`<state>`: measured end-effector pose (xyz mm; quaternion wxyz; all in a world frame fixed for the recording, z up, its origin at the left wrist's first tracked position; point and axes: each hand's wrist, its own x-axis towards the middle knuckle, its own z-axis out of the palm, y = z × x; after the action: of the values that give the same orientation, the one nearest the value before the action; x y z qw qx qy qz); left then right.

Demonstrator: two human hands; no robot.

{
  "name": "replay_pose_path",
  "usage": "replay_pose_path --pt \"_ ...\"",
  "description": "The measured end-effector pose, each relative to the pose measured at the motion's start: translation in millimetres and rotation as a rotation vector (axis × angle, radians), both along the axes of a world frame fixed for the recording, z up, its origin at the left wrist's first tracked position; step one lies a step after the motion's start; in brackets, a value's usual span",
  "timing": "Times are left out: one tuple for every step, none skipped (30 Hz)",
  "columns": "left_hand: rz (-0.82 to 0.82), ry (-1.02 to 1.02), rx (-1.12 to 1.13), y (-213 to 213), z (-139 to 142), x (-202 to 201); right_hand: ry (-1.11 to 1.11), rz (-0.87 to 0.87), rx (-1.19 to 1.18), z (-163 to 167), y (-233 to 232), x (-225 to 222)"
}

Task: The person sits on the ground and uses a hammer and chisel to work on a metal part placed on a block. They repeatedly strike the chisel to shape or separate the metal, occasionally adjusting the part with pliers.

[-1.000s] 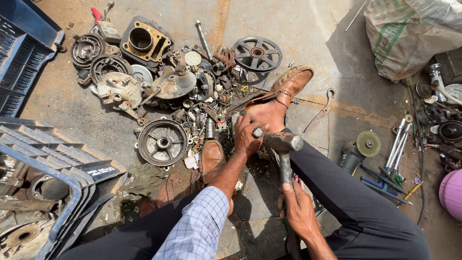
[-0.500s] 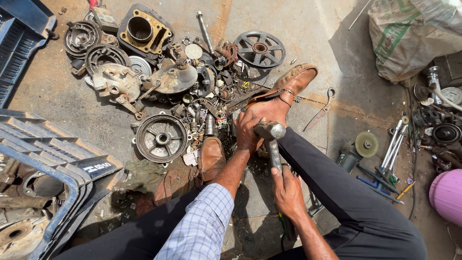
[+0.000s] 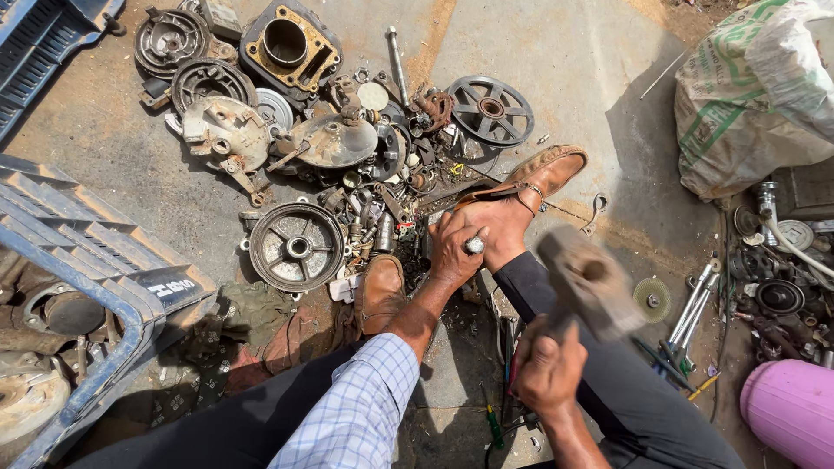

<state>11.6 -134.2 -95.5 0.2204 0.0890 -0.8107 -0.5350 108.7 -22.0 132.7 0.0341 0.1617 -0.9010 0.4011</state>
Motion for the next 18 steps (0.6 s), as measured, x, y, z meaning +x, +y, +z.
replay_pose_path --pt "-0.022 0.01 0.001 -1.1 -0.1 0.0 -0.338 -0.062 0.299 -32.4 -2.0 1.0" --pt "-0.045 0.027 0.001 -2.0 -0.2 0.2 -0.497 -0.138 0.384 -57.8 2.8 7.2" --pt "-0.034 0.076 -0.007 -2.5 -0.3 0.5 -0.472 -0.127 0.33 -75.0 13.4 14.3" --pt "-0.017 0.143 -0.026 -2.8 -0.4 0.8 -0.43 -0.11 0.266 -84.2 22.4 19.8" --pt "0.012 0.196 -0.01 -2.8 -0.5 1.2 -0.398 -0.088 0.241 -79.2 37.7 25.5" --pt "0.013 0.126 0.012 -2.5 -0.6 1.7 -0.441 -0.108 0.194 -62.8 50.7 31.2" --pt "0.012 0.064 0.004 -2.2 -0.7 2.1 -0.479 -0.123 0.119 -41.3 56.8 31.9" --pt "0.035 0.024 0.0 -1.9 -0.7 2.4 -0.37 -0.114 0.055 -13.0 60.4 30.0" --pt "0.04 0.045 -0.005 -1.7 -0.7 2.6 -0.224 -0.117 -0.108 18.1 58.8 25.1" --pt "0.043 0.047 -0.003 -1.7 -0.6 2.6 0.005 -0.049 -0.422 40.1 49.0 21.8" --pt "0.034 0.026 0.007 -1.8 -0.4 2.5 0.053 0.008 -0.491 60.1 40.1 10.8" --pt "0.042 -0.006 0.016 -2.1 -0.1 2.3 0.099 0.07 -0.559 73.7 32.1 3.9" --pt "0.047 -0.018 0.012 -2.7 0.3 2.2 0.058 0.137 -0.654 70.3 20.5 -7.3" --pt "0.052 -0.011 -0.008 -3.3 0.8 2.1 0.036 0.211 -0.765 64.1 15.3 -19.3" --pt "0.046 0.01 0.0 -4.2 1.3 2.2 0.267 0.122 -0.647 30.2 2.7 -12.6" --pt "0.042 0.018 0.013 -5.1 1.9 2.4 0.19 0.133 -0.308 2.1 -0.7 -14.0" --pt "0.037 0.022 0.032 -5.9 2.4 2.8 -0.023 -0.014 0.3 -26.3 5.8 -8.5" --pt "0.045 0.052 0.03 -6.6 2.9 3.3 -0.638 -0.214 0.456 -55.7 11.1 -3.9"
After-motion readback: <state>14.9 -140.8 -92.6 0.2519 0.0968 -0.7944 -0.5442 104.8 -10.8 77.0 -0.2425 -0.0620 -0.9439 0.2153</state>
